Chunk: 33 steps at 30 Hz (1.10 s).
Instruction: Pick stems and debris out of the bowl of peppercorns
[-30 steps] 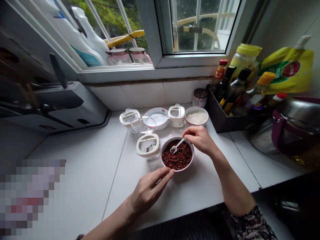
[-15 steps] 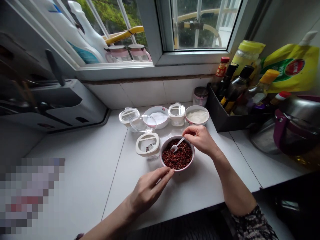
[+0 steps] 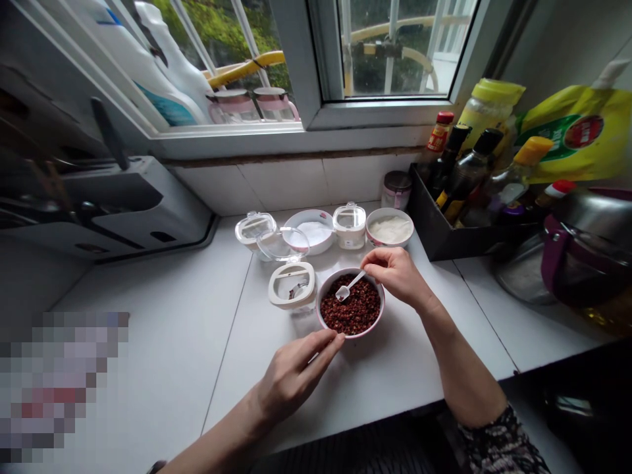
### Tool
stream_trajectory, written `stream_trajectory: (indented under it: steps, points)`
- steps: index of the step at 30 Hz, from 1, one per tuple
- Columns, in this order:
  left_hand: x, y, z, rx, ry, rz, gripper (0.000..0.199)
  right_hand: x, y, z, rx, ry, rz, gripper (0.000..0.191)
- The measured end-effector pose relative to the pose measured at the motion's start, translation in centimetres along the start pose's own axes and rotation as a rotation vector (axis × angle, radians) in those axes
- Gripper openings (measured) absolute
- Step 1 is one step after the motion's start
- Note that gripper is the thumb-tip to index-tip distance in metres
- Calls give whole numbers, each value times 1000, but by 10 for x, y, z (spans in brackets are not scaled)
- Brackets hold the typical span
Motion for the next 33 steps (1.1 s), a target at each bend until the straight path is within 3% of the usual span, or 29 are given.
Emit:
stream_trajectory:
  steps: [8,17,21,24,29,31,33]
  points:
    - [-1,-2,1,-9,13,21,22,-16,6,-3,-32,185,133,10]
    - [-6,-4,1,-23,96,78,20,-6,2,1,-118,340,43,16]
    - [-5,-3,1,-25,73,59,20,13,-9,19,-195,248,-98,17]
    - [-4,-4,4,-12,48,34,22,36,-21,35,-212,39,-295,12]
    - [1,-8,14,56,-5,-30,22,74,-46,73,-18,-299,-768,20]
    - [2,-7,14,58,-23,-43,22,79,-52,78,42,-349,-856,23]
    - [0,-4,8,17,-3,-19,21,81,-52,67,2,-355,-843,20]
Point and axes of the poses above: each hand's wrist, its own y-axis towards the middle knuckle, its own z-axis out of the palm, x = y × z, the point moved 10 cm from there along y, towards the middle knuckle, and after that the axes turned 13 degrees about y, right-handed, at the moved point
